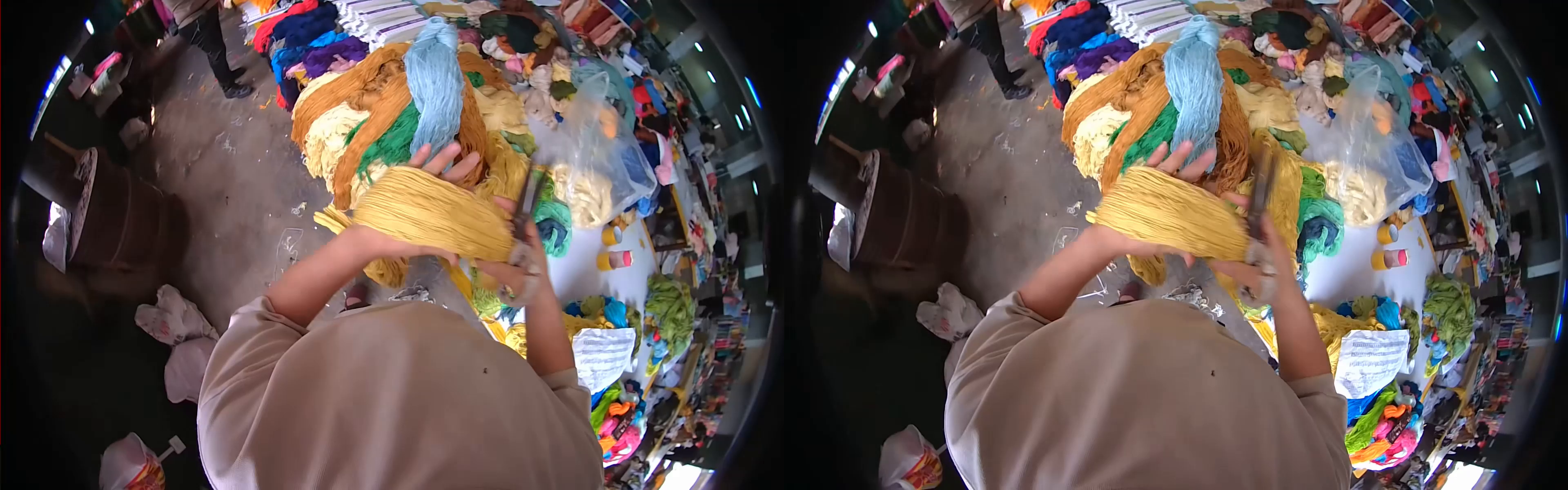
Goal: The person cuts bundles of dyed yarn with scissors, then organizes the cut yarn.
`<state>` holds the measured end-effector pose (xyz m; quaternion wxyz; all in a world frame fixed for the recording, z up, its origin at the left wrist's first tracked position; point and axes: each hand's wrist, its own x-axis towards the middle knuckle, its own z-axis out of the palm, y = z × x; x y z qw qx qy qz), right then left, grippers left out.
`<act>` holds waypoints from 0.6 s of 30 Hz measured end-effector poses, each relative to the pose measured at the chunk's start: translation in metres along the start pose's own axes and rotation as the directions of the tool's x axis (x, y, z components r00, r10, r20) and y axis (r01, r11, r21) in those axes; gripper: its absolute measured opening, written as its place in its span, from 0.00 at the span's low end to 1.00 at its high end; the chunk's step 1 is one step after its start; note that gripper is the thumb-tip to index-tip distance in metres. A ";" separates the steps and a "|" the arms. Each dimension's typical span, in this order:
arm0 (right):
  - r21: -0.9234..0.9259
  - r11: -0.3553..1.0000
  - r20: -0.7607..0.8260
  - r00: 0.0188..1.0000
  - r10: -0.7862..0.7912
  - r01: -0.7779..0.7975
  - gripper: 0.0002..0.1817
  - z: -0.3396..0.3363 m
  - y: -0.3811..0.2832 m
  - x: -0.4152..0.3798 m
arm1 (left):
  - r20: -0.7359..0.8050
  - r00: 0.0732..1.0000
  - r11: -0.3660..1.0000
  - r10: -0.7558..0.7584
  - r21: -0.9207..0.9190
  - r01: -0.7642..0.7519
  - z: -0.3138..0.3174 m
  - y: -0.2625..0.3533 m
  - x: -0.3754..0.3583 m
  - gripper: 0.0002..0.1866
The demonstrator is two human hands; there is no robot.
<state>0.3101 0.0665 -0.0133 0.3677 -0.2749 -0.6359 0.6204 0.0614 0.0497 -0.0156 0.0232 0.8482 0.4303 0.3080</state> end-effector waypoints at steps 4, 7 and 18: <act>0.067 0.997 -0.102 0.994 -0.038 0.045 0.47 -0.042 -0.023 -0.023 | -0.051 0.992 0.993 -0.117 0.016 0.118 -0.025 -0.044 -0.044 0.57; 0.115 0.993 -0.186 0.982 0.042 -0.020 0.46 -0.052 -0.025 -0.038 | -0.403 0.863 0.713 -0.305 -0.697 -0.073 -0.016 -0.061 -0.062 0.64; 0.264 0.893 -0.207 0.883 0.422 -0.365 0.25 -0.035 0.029 -0.016 | -0.045 0.749 -0.538 -0.661 -0.667 -0.515 -0.023 -0.027 -0.024 0.49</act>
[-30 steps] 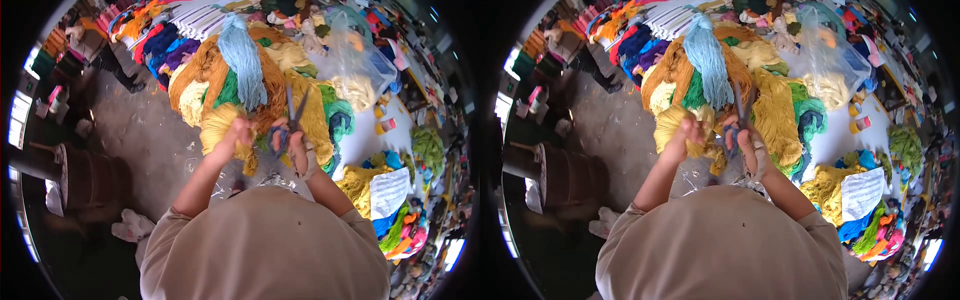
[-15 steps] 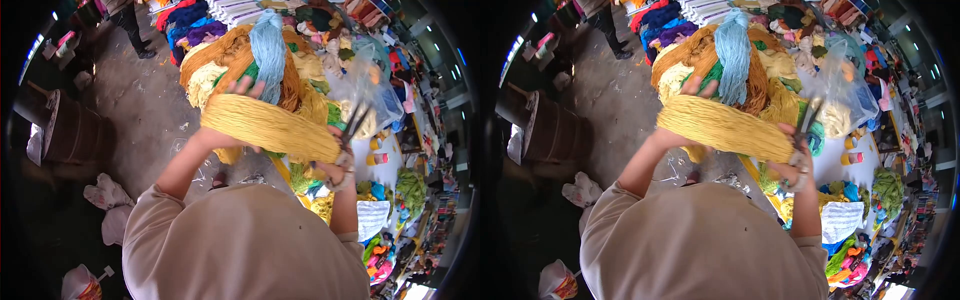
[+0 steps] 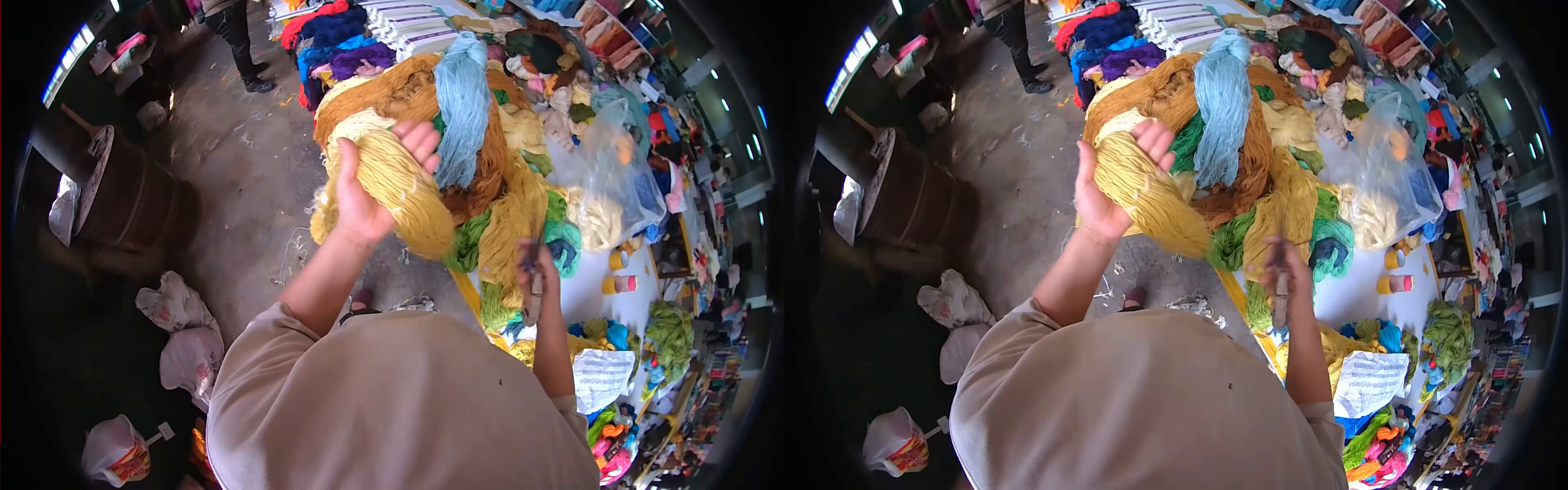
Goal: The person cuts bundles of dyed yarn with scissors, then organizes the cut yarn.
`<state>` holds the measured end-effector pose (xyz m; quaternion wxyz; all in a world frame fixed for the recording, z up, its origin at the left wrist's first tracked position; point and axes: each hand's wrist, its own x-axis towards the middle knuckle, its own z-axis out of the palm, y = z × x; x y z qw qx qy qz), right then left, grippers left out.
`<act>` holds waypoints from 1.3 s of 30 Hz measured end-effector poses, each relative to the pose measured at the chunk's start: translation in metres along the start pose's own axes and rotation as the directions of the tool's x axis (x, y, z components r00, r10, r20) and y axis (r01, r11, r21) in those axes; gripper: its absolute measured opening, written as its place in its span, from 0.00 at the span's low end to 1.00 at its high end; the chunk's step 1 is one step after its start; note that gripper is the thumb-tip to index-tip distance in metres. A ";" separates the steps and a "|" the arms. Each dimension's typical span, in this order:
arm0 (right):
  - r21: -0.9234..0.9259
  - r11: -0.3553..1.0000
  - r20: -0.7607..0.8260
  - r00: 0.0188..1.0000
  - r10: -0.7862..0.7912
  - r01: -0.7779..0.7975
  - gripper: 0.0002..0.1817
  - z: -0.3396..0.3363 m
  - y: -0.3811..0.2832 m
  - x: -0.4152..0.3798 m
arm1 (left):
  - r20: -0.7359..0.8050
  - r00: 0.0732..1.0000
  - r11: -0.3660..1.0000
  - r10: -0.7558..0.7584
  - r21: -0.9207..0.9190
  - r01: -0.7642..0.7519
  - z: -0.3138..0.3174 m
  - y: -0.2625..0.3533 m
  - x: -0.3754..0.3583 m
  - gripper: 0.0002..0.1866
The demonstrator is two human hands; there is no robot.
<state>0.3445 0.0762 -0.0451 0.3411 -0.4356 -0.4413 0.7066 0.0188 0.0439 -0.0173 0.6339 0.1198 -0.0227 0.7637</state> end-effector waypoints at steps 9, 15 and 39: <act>-0.521 0.853 0.361 0.907 0.218 0.003 0.14 0.087 -0.024 -0.018 | 0.011 0.991 0.966 -0.132 -0.224 0.131 -0.002 -0.015 -0.012 0.45; -0.444 0.882 0.309 0.896 0.318 -0.160 0.15 0.094 -0.027 -0.016 | -0.001 0.987 0.967 -0.159 -0.202 0.155 -0.003 -0.017 -0.015 0.46; -0.208 0.940 0.440 0.884 -0.159 0.272 0.19 0.068 -0.033 -0.020 | -0.046 0.976 0.977 -0.213 0.008 0.213 -0.006 -0.006 -0.024 0.42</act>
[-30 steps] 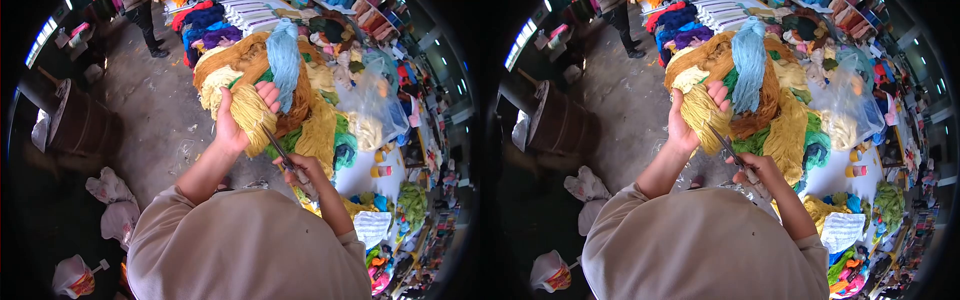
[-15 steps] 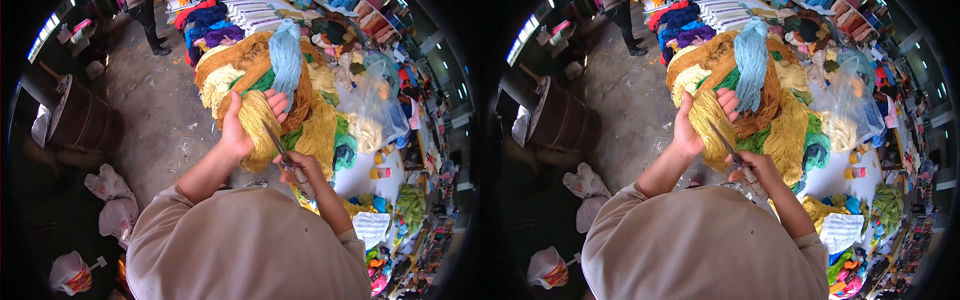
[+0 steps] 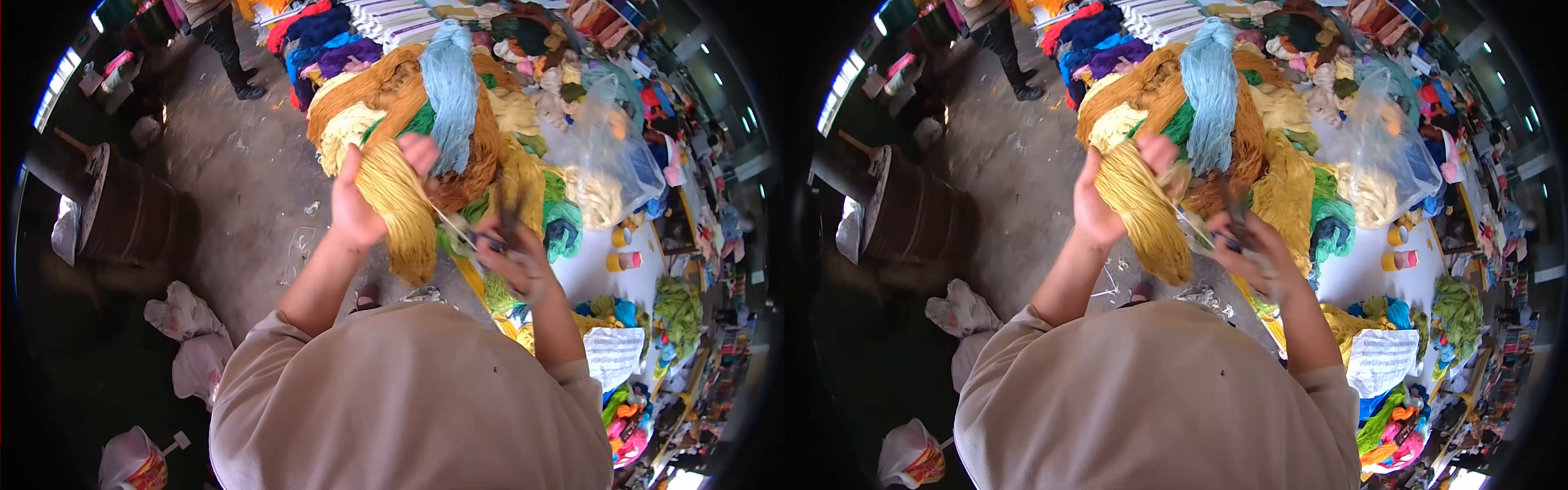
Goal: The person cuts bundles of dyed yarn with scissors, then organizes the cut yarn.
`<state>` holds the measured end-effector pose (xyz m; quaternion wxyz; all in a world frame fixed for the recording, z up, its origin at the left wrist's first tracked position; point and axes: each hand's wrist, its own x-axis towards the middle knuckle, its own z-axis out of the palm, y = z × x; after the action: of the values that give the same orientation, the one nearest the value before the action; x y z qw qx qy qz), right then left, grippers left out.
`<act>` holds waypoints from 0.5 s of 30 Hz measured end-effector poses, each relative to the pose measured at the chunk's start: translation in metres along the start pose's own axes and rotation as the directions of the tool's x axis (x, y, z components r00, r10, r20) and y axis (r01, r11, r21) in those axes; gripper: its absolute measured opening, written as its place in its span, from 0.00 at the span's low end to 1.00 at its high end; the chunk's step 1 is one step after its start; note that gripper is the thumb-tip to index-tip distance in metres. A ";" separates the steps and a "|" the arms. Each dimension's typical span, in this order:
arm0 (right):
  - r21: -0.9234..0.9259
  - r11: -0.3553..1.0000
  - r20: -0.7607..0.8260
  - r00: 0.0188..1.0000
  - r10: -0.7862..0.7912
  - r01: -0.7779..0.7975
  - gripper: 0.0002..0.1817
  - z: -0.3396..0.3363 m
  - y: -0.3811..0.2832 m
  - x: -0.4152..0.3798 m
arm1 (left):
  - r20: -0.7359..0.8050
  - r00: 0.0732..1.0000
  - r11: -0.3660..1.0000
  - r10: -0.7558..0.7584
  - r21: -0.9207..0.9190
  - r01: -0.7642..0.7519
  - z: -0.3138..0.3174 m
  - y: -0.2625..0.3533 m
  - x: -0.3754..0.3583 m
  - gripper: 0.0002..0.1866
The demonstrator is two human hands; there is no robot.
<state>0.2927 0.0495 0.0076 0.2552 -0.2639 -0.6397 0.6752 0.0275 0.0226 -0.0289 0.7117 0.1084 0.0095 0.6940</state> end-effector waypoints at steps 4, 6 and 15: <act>0.130 0.987 -0.089 0.990 0.105 -0.093 0.23 -0.042 0.017 -0.060 | 0.069 0.979 0.980 0.192 0.044 -0.195 -0.020 0.039 -0.003 0.36; -0.037 0.954 -0.091 0.952 0.292 -0.296 0.20 -0.059 0.049 -0.082 | 0.016 0.964 0.935 0.267 0.236 -0.263 -0.012 0.045 -0.005 0.38; -0.379 0.850 -0.187 0.870 -0.457 0.365 0.50 -0.027 0.054 -0.034 | 0.507 0.804 -0.550 -0.310 0.594 -0.587 0.038 -0.023 0.003 0.43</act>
<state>0.3356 0.0433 -0.0461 0.4315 -0.2481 -0.7448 0.4444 0.0565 0.0203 0.0053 0.0705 0.8391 0.3989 0.3631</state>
